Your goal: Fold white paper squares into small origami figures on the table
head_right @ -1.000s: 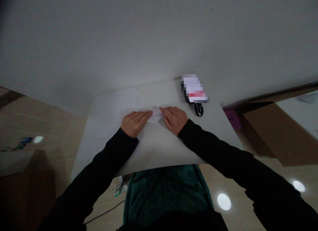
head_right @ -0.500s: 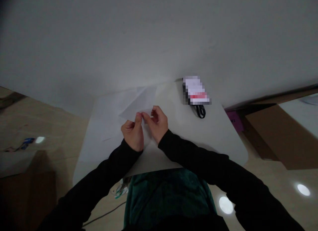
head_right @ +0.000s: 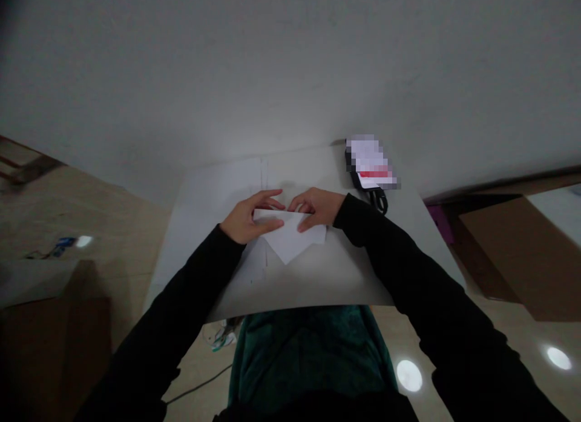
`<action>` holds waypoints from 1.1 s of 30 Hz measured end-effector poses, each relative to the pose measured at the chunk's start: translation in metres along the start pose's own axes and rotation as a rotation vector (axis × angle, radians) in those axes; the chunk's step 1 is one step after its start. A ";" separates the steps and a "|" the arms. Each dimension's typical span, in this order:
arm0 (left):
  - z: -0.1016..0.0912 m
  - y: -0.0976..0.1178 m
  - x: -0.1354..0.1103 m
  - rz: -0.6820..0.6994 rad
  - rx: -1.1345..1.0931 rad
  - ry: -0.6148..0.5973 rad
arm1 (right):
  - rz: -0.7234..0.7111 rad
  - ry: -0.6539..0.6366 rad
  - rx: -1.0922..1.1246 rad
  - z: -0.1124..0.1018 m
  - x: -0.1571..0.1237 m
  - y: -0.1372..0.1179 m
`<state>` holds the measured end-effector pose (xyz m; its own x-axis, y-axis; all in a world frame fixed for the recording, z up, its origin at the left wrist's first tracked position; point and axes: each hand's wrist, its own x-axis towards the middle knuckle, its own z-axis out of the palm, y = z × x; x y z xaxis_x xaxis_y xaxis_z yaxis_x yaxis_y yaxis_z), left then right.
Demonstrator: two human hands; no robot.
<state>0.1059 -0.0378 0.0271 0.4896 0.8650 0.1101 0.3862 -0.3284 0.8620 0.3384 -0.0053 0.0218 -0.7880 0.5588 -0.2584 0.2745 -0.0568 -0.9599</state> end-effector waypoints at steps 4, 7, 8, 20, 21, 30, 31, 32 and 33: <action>0.015 -0.006 -0.001 0.094 0.435 0.020 | -0.049 0.086 -0.216 0.004 0.005 0.008; 0.017 -0.013 0.001 0.177 0.588 0.077 | -0.134 0.208 -0.453 0.007 0.008 0.009; 0.017 -0.015 0.001 0.200 0.614 0.093 | -0.158 0.262 -0.561 0.008 0.009 0.008; 0.037 -0.004 -0.010 0.410 0.899 0.202 | -0.369 0.795 -1.312 0.051 -0.014 0.033; 0.039 -0.004 -0.009 0.428 0.923 0.217 | -0.384 0.803 -1.327 0.052 -0.014 0.035; 0.044 0.001 -0.012 0.427 1.113 0.253 | -0.482 0.744 -1.384 0.058 -0.026 0.037; 0.044 0.002 -0.012 0.422 1.120 0.242 | -0.486 0.752 -1.370 0.057 -0.025 0.038; 0.045 0.002 -0.011 0.422 1.121 0.227 | -0.485 0.760 -1.359 0.056 -0.024 0.039; 0.045 0.002 -0.010 0.425 1.114 0.212 | -0.480 0.768 -1.349 0.055 -0.022 0.041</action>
<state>0.1376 -0.0643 0.0056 0.6431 0.6197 0.4499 0.7382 -0.6578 -0.1493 0.3370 -0.0652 -0.0178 -0.6070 0.5926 0.5295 0.6810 0.7313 -0.0378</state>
